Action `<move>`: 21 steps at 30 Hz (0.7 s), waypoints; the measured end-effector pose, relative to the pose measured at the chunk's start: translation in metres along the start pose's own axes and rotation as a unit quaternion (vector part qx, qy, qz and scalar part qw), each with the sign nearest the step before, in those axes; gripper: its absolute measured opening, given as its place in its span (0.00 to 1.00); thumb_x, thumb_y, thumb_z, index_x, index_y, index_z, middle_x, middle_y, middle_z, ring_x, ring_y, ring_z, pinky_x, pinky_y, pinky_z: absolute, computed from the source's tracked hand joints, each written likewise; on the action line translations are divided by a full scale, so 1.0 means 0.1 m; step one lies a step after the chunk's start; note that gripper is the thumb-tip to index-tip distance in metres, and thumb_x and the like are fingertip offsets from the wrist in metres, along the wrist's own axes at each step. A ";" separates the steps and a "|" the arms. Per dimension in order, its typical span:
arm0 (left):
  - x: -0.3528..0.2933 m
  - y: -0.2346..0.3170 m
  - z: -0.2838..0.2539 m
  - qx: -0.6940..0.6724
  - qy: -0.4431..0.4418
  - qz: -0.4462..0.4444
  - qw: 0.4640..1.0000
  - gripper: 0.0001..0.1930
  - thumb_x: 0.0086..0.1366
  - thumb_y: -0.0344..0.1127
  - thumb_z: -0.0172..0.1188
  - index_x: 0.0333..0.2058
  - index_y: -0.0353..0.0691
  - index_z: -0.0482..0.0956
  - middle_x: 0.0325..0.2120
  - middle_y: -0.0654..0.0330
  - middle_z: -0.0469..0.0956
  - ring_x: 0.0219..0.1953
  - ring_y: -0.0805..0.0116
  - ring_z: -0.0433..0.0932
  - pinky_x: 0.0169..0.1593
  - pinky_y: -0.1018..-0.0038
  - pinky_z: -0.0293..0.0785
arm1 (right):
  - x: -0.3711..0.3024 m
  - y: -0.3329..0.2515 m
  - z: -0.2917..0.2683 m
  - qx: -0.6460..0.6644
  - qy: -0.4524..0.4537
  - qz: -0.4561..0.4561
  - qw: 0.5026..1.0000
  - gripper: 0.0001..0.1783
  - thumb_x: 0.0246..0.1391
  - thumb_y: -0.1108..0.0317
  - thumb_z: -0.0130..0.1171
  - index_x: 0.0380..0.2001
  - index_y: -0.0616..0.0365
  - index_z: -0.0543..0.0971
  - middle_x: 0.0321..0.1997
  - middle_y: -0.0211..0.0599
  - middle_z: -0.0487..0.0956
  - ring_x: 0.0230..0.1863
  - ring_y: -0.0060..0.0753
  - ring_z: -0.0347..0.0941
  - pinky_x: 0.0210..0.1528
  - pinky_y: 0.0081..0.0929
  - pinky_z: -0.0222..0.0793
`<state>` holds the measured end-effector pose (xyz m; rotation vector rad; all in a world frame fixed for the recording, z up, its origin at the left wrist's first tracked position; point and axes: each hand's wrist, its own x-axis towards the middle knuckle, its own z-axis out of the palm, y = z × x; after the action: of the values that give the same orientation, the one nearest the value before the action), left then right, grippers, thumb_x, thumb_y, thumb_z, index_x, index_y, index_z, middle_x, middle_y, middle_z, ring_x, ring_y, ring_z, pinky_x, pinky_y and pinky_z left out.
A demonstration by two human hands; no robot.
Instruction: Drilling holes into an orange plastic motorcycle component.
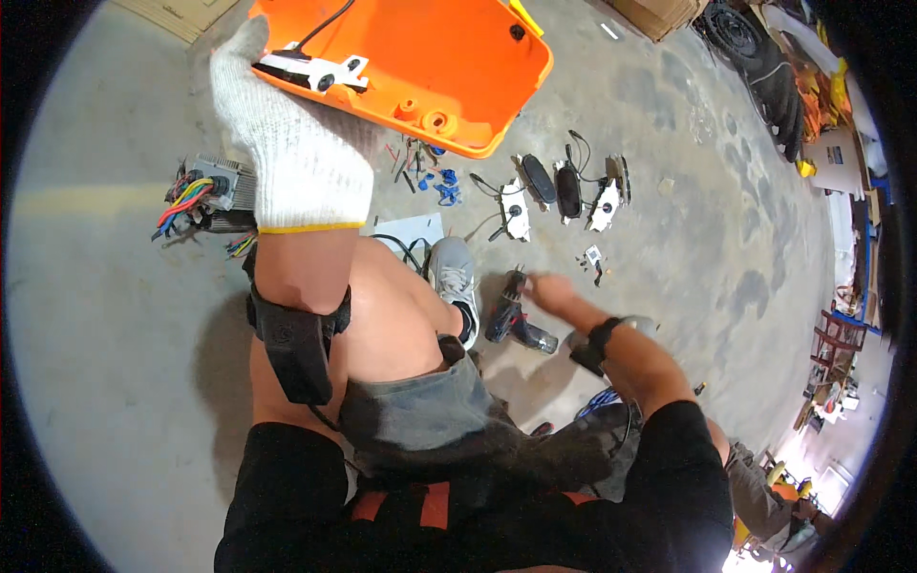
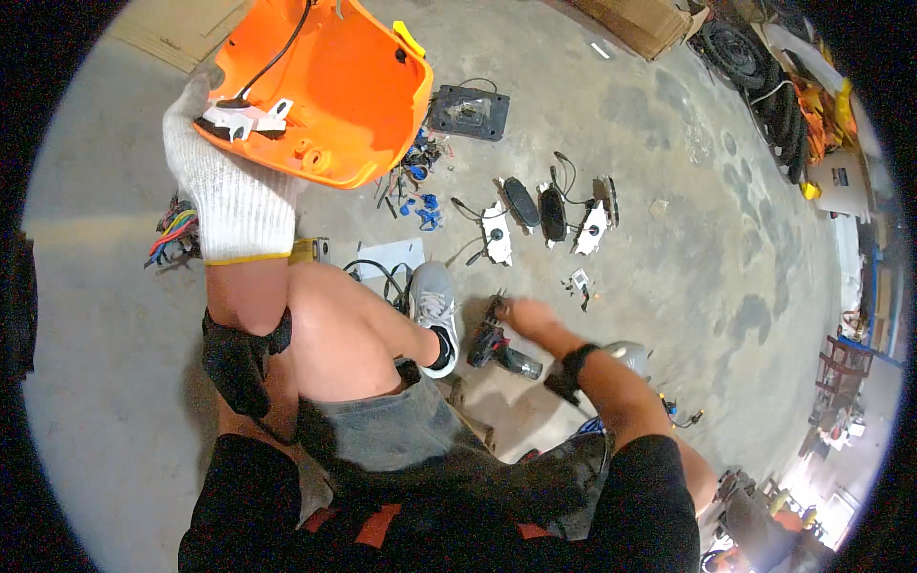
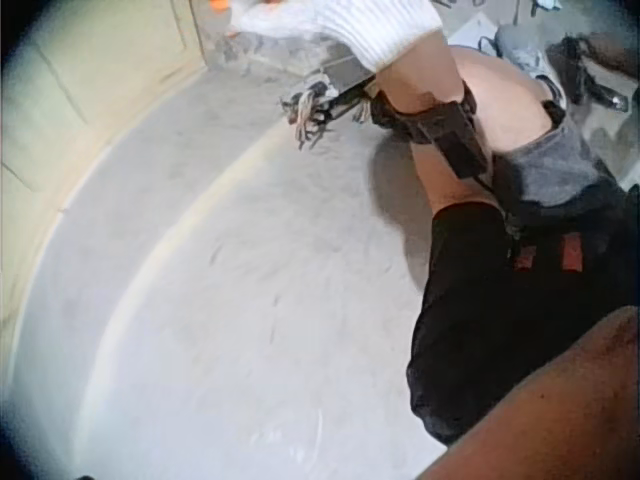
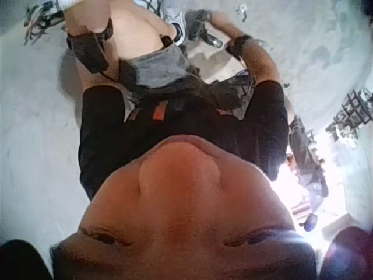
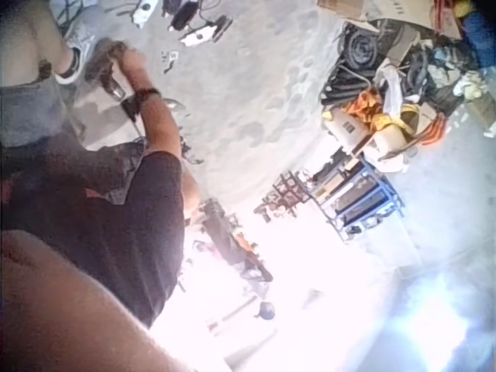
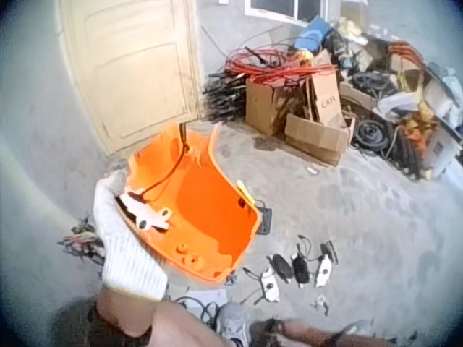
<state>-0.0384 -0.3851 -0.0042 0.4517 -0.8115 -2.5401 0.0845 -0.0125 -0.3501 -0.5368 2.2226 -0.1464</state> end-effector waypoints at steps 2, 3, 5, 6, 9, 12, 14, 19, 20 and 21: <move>0.07 0.00 -0.07 -0.002 0.007 -0.007 1.000 0.21 0.63 0.48 0.53 0.45 0.37 0.74 0.39 0.50 0.78 0.35 0.49 0.80 0.42 0.49 0.78 | 0.35 0.21 -0.47 0.023 0.082 -0.024 0.996 0.25 0.62 0.47 0.52 0.52 0.53 0.77 0.40 0.51 0.82 0.39 0.55 0.80 0.43 0.47 0.75; 0.10 0.01 -0.10 -0.002 0.010 -0.008 1.000 0.21 0.63 0.48 0.52 0.46 0.36 0.74 0.39 0.49 0.78 0.35 0.49 0.80 0.42 0.49 0.78 | 0.54 0.26 -0.72 0.024 0.114 -0.016 0.993 0.23 0.61 0.48 0.52 0.49 0.54 0.78 0.39 0.52 0.82 0.40 0.55 0.80 0.44 0.47 0.75; 0.15 0.04 -0.19 0.011 0.024 -0.005 1.000 0.23 0.63 0.50 0.52 0.47 0.36 0.74 0.40 0.49 0.78 0.35 0.48 0.80 0.42 0.48 0.78 | 0.87 0.23 -1.25 0.062 0.161 0.000 0.985 0.21 0.61 0.51 0.52 0.45 0.55 0.81 0.37 0.53 0.82 0.41 0.55 0.79 0.45 0.45 0.74; 0.16 0.05 -0.25 0.019 0.034 -0.004 0.999 0.24 0.63 0.51 0.52 0.47 0.36 0.74 0.41 0.48 0.78 0.35 0.47 0.80 0.42 0.48 0.78 | 1.02 0.17 -1.47 0.098 0.174 0.010 0.980 0.19 0.60 0.53 0.52 0.42 0.56 0.81 0.37 0.53 0.82 0.42 0.55 0.79 0.46 0.45 0.74; 0.23 0.04 -0.35 0.051 0.061 -0.007 0.997 0.26 0.63 0.53 0.51 0.49 0.35 0.74 0.42 0.47 0.79 0.35 0.46 0.81 0.43 0.47 0.79 | 1.58 0.18 -1.60 0.138 0.312 -0.018 0.940 0.17 0.59 0.57 0.53 0.41 0.56 0.82 0.37 0.53 0.82 0.42 0.55 0.79 0.46 0.44 0.73; 0.30 0.05 -0.44 0.113 0.102 0.022 0.988 0.20 0.65 0.51 0.52 0.38 0.37 0.74 0.37 0.47 0.78 0.35 0.46 0.80 0.42 0.49 0.79 | 2.13 0.03 -1.67 0.172 0.339 -0.047 0.924 0.16 0.59 0.58 0.54 0.41 0.55 0.82 0.38 0.53 0.82 0.42 0.55 0.78 0.47 0.44 0.73; 0.29 0.08 -0.47 0.169 0.129 0.056 0.976 0.18 0.66 0.49 0.53 0.30 0.37 0.74 0.27 0.49 0.77 0.33 0.50 0.80 0.40 0.54 0.81 | 2.44 -0.15 -1.72 0.188 0.335 -0.054 0.922 0.16 0.58 0.58 0.54 0.41 0.55 0.83 0.37 0.52 0.82 0.42 0.56 0.78 0.47 0.44 0.73; 0.40 0.32 -0.60 0.242 0.045 0.023 0.969 0.13 0.64 0.44 0.56 0.26 0.45 0.67 0.23 0.61 0.71 0.24 0.64 0.73 0.29 0.58 0.77 | 3.04 -0.62 -1.90 0.186 0.351 -0.057 0.916 0.15 0.58 0.55 0.55 0.39 0.52 0.84 0.40 0.47 0.82 0.43 0.55 0.78 0.46 0.46 0.73; 0.41 0.25 -0.56 0.248 0.045 0.022 0.967 0.13 0.64 0.44 0.56 0.26 0.45 0.67 0.23 0.61 0.71 0.24 0.64 0.73 0.29 0.58 0.77 | 3.14 -0.67 -1.90 0.192 0.350 -0.057 0.915 0.15 0.58 0.55 0.55 0.39 0.52 0.84 0.40 0.47 0.82 0.43 0.55 0.78 0.46 0.46 0.73; 0.38 0.19 -0.50 0.246 0.062 0.041 0.966 0.13 0.65 0.43 0.57 0.25 0.45 0.67 0.23 0.61 0.71 0.24 0.66 0.73 0.29 0.60 0.77 | 3.23 -0.76 -1.90 0.183 0.349 -0.046 0.918 0.15 0.58 0.55 0.56 0.38 0.51 0.84 0.41 0.46 0.81 0.44 0.54 0.77 0.46 0.46 0.73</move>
<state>-0.0441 -0.4414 -0.0374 0.7038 -1.3839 -2.1928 -0.2174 -0.2322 -0.4323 -0.4149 2.7515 -0.9093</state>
